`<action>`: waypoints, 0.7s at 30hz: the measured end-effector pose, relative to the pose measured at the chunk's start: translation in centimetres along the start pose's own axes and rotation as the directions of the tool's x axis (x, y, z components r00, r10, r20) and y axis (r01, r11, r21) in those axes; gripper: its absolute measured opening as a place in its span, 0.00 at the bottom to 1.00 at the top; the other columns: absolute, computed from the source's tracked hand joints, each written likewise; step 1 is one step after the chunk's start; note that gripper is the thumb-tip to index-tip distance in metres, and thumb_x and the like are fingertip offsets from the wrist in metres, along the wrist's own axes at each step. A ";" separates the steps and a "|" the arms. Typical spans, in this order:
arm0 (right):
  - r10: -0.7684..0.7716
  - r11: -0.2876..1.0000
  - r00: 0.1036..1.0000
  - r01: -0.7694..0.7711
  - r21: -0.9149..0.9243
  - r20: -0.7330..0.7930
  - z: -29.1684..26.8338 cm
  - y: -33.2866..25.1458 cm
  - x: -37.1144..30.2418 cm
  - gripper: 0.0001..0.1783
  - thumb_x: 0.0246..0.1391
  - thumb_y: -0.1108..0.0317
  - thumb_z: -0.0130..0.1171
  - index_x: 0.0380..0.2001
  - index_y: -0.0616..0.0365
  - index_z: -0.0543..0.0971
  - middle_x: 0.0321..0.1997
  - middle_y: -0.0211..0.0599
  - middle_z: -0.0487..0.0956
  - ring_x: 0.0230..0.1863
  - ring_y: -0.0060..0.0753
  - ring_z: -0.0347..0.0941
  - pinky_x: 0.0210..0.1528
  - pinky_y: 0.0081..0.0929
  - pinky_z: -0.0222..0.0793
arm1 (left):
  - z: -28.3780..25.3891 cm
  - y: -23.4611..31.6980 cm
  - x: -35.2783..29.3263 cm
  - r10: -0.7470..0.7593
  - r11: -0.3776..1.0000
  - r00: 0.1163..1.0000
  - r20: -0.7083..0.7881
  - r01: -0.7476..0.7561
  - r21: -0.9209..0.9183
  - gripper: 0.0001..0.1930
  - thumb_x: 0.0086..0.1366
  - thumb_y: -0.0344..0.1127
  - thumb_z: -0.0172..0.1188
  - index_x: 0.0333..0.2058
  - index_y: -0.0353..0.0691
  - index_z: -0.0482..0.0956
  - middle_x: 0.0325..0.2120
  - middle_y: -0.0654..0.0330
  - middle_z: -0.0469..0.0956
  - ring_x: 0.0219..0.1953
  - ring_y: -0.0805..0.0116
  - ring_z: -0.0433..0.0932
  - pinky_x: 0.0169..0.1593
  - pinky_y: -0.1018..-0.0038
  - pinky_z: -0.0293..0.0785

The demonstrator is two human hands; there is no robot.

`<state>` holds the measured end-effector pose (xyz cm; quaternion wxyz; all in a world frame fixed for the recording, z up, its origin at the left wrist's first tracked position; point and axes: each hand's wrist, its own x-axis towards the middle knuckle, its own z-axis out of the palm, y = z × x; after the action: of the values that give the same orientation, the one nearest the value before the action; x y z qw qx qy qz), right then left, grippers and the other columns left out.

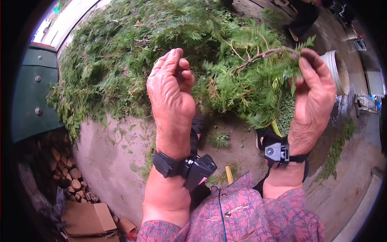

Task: Picking small green berries or buds from evergreen branches by hand.

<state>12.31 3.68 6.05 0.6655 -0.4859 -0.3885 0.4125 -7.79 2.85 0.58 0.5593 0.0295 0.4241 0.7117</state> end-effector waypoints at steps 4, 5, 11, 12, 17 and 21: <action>0.055 0.992 0.979 -0.076 0.101 0.197 1.7 -1.2 0.8 0.10 0.48 0.78 0.58 0.36 0.60 0.78 0.27 0.28 0.78 0.20 0.15 0.67 0.22 0.11 0.63 | -0.1 0.1 -0.1 0.013 1.000 1.000 -0.012 -0.013 0.013 0.04 0.58 0.30 0.59 0.31 0.41 0.74 0.21 0.68 0.73 0.21 0.82 0.70 0.22 0.88 0.65; -0.012 0.997 0.983 -0.002 0.074 0.182 1.7 -1.7 1.0 0.10 0.49 0.78 0.56 0.37 0.60 0.78 0.32 0.32 0.78 0.26 0.16 0.69 0.27 0.13 0.66 | 0.0 0.2 -0.2 0.010 1.000 1.000 -0.020 -0.010 0.015 0.04 0.58 0.31 0.59 0.31 0.41 0.74 0.21 0.68 0.72 0.21 0.82 0.70 0.22 0.88 0.65; -0.201 0.940 0.968 0.148 0.307 0.151 1.0 -5.8 4.2 0.12 0.54 0.76 0.50 0.41 0.63 0.76 0.42 0.41 0.77 0.34 0.23 0.73 0.38 0.24 0.72 | -0.1 0.4 -0.1 0.016 0.999 1.000 -0.021 -0.015 0.029 0.04 0.58 0.31 0.59 0.32 0.41 0.75 0.21 0.69 0.72 0.21 0.82 0.70 0.22 0.87 0.65; -0.155 0.906 0.984 0.105 0.410 0.092 1.5 -5.6 4.6 0.12 0.54 0.76 0.50 0.42 0.63 0.76 0.42 0.42 0.77 0.33 0.24 0.72 0.38 0.24 0.72 | 0.0 0.2 -0.1 0.016 0.999 1.000 -0.019 -0.015 0.031 0.04 0.58 0.31 0.59 0.32 0.41 0.75 0.21 0.69 0.72 0.21 0.82 0.70 0.22 0.87 0.65; -0.040 0.902 0.981 -0.045 0.429 0.188 -2.7 3.7 9.4 0.09 0.48 0.74 0.59 0.36 0.61 0.77 0.33 0.33 0.79 0.28 0.25 0.73 0.29 0.26 0.71 | -0.7 0.6 0.1 0.062 0.998 0.998 -0.026 -0.062 0.012 0.04 0.59 0.31 0.58 0.33 0.39 0.75 0.24 0.68 0.73 0.24 0.81 0.71 0.23 0.87 0.66; 0.237 0.917 0.971 -0.214 -0.337 0.026 -7.4 13.5 9.4 0.18 0.52 0.75 0.54 0.48 0.67 0.70 0.41 0.45 0.75 0.32 0.31 0.76 0.30 0.22 0.75 | -0.7 0.7 0.4 0.061 0.998 0.998 -0.010 -0.061 0.013 0.04 0.59 0.30 0.58 0.33 0.39 0.75 0.24 0.68 0.73 0.24 0.81 0.71 0.23 0.87 0.66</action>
<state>20.18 12.47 -7.59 0.5089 -0.6186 -0.4156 0.4309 -8.84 2.73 0.43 0.5347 0.0424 0.4306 0.7259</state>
